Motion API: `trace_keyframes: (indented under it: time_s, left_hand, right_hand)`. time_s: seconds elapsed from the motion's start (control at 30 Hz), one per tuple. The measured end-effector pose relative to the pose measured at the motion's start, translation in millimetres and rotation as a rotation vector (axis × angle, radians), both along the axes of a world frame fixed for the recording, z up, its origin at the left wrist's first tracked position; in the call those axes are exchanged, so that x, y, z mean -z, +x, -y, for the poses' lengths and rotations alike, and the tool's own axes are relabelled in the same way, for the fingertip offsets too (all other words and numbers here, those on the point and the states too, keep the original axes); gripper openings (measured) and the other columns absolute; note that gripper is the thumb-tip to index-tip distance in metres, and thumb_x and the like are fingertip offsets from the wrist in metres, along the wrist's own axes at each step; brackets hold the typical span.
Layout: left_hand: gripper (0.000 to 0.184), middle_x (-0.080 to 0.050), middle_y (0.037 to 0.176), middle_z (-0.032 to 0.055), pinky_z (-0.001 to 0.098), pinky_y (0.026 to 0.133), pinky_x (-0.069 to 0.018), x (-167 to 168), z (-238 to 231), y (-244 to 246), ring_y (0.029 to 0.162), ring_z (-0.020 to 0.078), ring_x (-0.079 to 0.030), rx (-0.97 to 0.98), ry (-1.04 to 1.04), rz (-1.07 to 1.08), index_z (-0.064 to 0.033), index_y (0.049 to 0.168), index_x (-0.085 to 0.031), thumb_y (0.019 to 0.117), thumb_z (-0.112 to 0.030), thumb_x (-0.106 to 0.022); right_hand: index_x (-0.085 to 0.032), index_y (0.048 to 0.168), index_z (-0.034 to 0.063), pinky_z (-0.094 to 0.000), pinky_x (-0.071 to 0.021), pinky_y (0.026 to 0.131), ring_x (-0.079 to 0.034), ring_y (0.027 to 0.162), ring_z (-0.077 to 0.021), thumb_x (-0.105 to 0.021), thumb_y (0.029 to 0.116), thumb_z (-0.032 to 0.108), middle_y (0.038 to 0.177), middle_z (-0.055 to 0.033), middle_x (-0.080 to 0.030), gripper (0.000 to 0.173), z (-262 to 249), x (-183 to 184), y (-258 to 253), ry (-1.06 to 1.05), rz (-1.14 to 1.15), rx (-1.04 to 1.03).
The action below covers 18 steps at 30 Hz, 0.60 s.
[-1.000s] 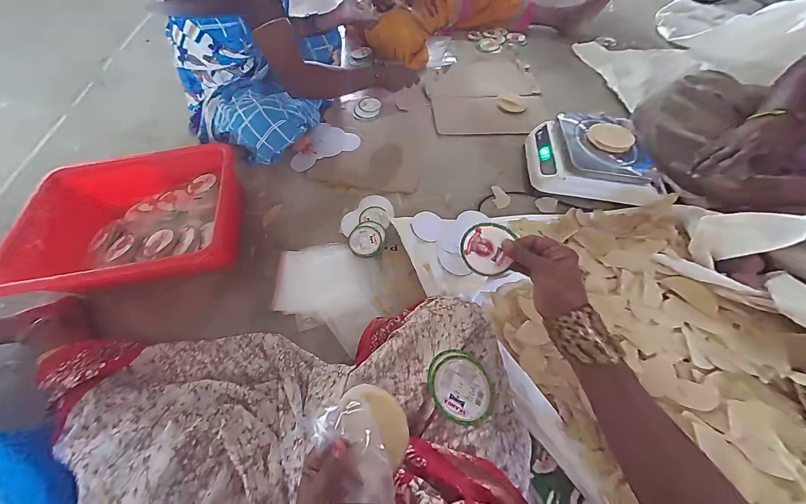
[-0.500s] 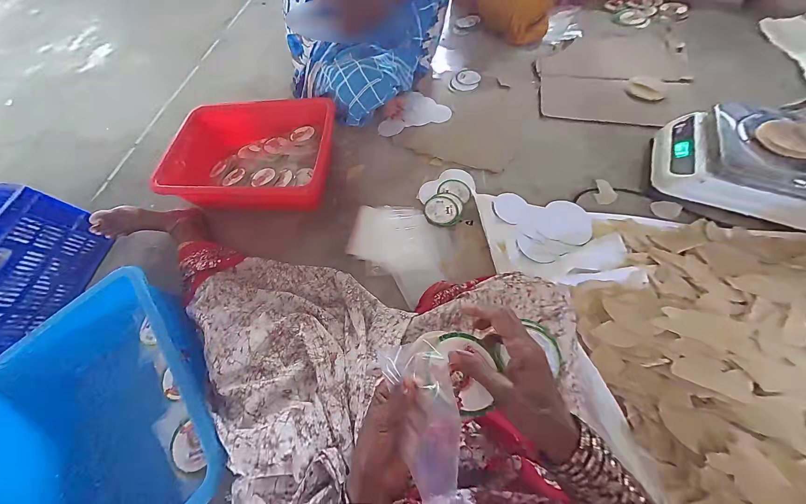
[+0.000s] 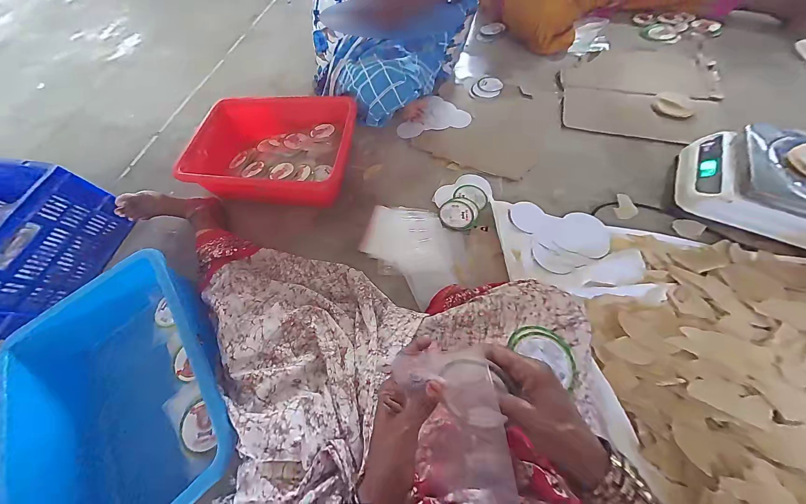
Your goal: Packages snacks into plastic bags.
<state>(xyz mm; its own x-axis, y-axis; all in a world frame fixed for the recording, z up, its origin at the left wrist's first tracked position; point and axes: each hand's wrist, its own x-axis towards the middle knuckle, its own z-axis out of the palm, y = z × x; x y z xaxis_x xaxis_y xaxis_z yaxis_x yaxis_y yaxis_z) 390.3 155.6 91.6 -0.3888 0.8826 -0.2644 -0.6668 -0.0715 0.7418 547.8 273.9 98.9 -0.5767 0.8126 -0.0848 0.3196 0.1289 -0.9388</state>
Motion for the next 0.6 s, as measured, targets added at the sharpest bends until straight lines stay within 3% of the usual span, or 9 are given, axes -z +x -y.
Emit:
trace_keyframes:
  time_s: [0.07,0.13,0.2,0.27,0.33,0.4,0.47,0.53,0.6]
  left_hand:
    - [0.033,-0.069,0.121,0.0064,0.0296,0.095,-0.0563,7,0,-10,0.107,0.0120,-0.067,-0.048,0.149,-0.275,-0.0027,0.124,-0.067,0.0936,-0.016,-0.073]
    - [0.013,-0.070,0.108,0.0012,0.0228,0.089,-0.0558,4,2,-20,0.101,0.0070,-0.066,-0.098,0.239,-0.536,-0.0116,0.105,-0.074,0.0934,-0.017,-0.073]
    - [0.008,-0.069,0.100,-0.0042,0.0173,0.086,-0.0547,-4,5,-26,0.096,0.0020,-0.065,-0.118,0.297,-0.712,-0.0162,0.101,-0.074,0.0933,-0.018,-0.073]
    - [0.009,-0.069,0.096,-0.0047,0.0152,0.084,-0.0542,-10,6,-27,0.093,0.0001,-0.064,-0.125,0.353,-0.835,-0.0138,0.101,-0.071,0.0938,-0.019,-0.073]
    - [0.011,-0.068,0.094,-0.0044,0.0144,0.083,-0.0543,-15,7,-27,0.091,-0.0005,-0.064,-0.129,0.374,-0.930,-0.0114,0.100,-0.069,0.0945,-0.021,-0.072]
    - [0.012,-0.068,0.092,-0.0024,0.0146,0.082,-0.0550,-18,10,-25,0.090,0.0007,-0.065,-0.138,0.382,-1.001,-0.0089,0.097,-0.069,0.0947,-0.020,-0.072]
    - [0.011,-0.066,0.093,-0.0001,0.0142,0.082,-0.0544,-19,12,-26,0.090,0.0019,-0.064,-0.131,0.408,-1.070,-0.0079,0.097,-0.068,0.0973,-0.019,-0.069]
    - [0.010,-0.065,0.092,0.0011,0.0130,0.081,-0.0540,-21,14,-26,0.089,0.0023,-0.064,-0.143,0.420,-1.128,-0.0079,0.098,-0.068,0.0987,-0.018,-0.066]
    - [0.011,-0.064,0.093,0.0022,0.0137,0.081,-0.0531,-24,15,-27,0.089,0.0039,-0.063,-0.145,0.429,-1.176,-0.0079,0.098,-0.067,0.1005,-0.017,-0.063]
  right_hand:
    - [-0.074,0.097,0.0161,-0.0278,-0.0547,0.056,-0.065,0.064,-0.0028,-0.073,0.0806,0.038,0.076,0.0071,-0.070,0.028,1,-7,11,0.231,0.178,-0.026]
    - [-0.075,0.100,0.0108,-0.0495,-0.0561,0.056,-0.070,0.065,-0.0234,-0.075,0.0827,0.035,0.076,-0.0061,-0.072,0.030,6,-14,21,0.353,0.340,-0.139]
    - [-0.074,0.107,0.0043,-0.0652,-0.0556,0.067,-0.073,0.078,-0.0413,-0.077,0.0860,0.024,0.086,-0.0189,-0.074,0.028,14,-17,28,0.295,0.487,-0.306]
    - [-0.072,0.112,0.0008,-0.0708,-0.0515,0.080,-0.071,0.092,-0.0484,-0.069,0.0949,0.020,0.097,-0.0251,-0.073,0.026,20,-21,26,0.124,0.662,-0.443]
    - [-0.070,0.113,-0.0025,-0.0728,-0.0484,0.083,-0.069,0.096,-0.0513,-0.063,0.0988,0.019,0.101,-0.0284,-0.072,0.027,23,-23,26,0.039,0.716,-0.478]
    - [-0.073,0.106,-0.0019,-0.0728,-0.0505,0.075,-0.071,0.085,-0.0504,-0.069,0.0928,0.016,0.091,-0.0266,-0.073,0.023,23,-20,36,0.132,0.605,-0.401]
    - [-0.075,0.109,-0.0012,-0.0706,-0.0535,0.071,-0.073,0.081,-0.0466,-0.075,0.0868,0.014,0.091,-0.0239,-0.075,0.027,14,-22,46,0.220,0.456,-0.294]
    - [-0.074,0.107,-0.0008,-0.0651,-0.0559,0.068,-0.074,0.078,-0.0397,-0.077,0.0854,0.013,0.090,-0.0210,-0.076,0.026,4,-34,52,0.274,0.349,-0.181]
    - [-0.073,0.105,-0.0012,-0.0537,-0.0593,0.071,-0.075,0.081,-0.0286,-0.078,0.0862,0.015,0.092,-0.0183,-0.076,0.025,-4,-57,54,0.310,0.292,-0.074]
